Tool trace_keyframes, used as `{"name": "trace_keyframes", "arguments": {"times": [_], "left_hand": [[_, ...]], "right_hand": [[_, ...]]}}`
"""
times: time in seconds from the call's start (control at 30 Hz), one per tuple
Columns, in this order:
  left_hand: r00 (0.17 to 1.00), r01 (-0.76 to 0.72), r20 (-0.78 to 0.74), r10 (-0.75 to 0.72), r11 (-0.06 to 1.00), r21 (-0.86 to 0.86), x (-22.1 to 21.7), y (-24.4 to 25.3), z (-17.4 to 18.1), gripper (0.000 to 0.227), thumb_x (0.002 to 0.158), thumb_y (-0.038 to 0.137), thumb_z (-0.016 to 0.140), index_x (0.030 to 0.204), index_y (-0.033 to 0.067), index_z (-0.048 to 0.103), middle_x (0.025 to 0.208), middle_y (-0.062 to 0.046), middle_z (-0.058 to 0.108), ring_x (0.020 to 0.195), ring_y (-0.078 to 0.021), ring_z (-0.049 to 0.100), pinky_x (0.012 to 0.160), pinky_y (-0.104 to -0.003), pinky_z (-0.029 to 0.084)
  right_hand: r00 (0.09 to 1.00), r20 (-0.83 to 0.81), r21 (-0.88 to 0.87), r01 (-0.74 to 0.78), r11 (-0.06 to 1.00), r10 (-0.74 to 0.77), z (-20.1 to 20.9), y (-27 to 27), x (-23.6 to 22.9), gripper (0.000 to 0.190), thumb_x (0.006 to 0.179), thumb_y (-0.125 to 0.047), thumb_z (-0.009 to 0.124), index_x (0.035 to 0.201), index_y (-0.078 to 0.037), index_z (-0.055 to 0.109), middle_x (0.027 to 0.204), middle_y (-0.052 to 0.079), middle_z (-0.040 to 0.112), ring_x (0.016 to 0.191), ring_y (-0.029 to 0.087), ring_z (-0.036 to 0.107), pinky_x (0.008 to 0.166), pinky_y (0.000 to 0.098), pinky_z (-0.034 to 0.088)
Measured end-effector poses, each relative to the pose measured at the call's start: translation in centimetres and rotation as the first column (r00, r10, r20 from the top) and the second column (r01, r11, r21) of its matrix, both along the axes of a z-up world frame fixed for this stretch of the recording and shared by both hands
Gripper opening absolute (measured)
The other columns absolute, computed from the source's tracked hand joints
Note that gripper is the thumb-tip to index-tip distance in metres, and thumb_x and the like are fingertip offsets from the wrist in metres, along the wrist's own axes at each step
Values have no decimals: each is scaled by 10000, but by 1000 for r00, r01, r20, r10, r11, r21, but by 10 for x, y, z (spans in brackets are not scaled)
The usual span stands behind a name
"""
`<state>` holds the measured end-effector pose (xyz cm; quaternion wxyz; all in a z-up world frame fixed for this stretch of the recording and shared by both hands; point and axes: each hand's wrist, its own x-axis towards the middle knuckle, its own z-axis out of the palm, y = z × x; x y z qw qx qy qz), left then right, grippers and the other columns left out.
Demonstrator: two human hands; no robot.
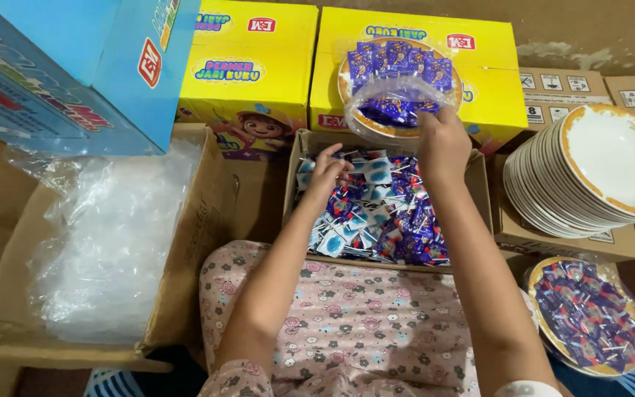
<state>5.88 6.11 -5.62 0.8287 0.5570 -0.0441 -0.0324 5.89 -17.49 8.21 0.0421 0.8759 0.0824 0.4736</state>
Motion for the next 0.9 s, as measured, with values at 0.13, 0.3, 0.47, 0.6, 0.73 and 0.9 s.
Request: {"name": "trace_keyframes", "arguments": {"times": [0.13,0.3,0.47,0.6,0.73,0.9], "left_hand": [[1000,-21,1,21,999,30,9,0,-15,481,1019,158,576,1479,107,445,968,-143,724,747,-133,662,608,-215,548],[999,-37,-12,38,999,24,14,-2,-22,463,1011,162,578,1458,119,463,953,-143,735,737,-129,673,601,-207,552],[999,-38,-22,40,997,61,8,-2,-10,441,1022,185,551,1451,128,466,952,-135,739,741,-119,663,609,-193,552],[999,-37,-19,39,997,75,16,-3,-23,421,1028,196,552,1437,132,480,951,-137,744,744,-125,679,601,-205,569],[999,-36,-34,39,996,80,15,-4,-23,427,1025,194,547,1441,132,473,952,-132,743,740,-121,678,599,-199,569],[985,-118,-104,136,980,163,26,-6,-52,450,979,113,500,1424,70,451,872,-125,736,651,-96,632,509,-164,523]], "right_hand": [[999,-39,-24,17,1000,-18,-20,20,41,139,856,-288,819,842,-212,703,822,-22,597,667,166,671,580,277,559],[999,-38,39,36,999,-35,-33,32,80,218,881,-288,791,822,-148,635,804,9,599,640,207,687,569,315,567],[1000,-19,94,-22,995,24,-51,31,93,107,896,-216,741,859,-162,656,821,2,597,666,212,695,590,304,573],[998,3,68,-57,996,57,-40,26,76,58,901,-169,707,862,-169,664,815,15,578,695,223,685,607,306,561],[983,-28,98,-178,979,181,-19,22,53,10,924,-160,671,927,-154,679,851,40,580,762,256,683,672,341,568],[826,36,320,-543,776,563,-32,-14,19,162,897,-63,681,968,-180,769,791,2,618,710,263,662,725,366,564]]}}
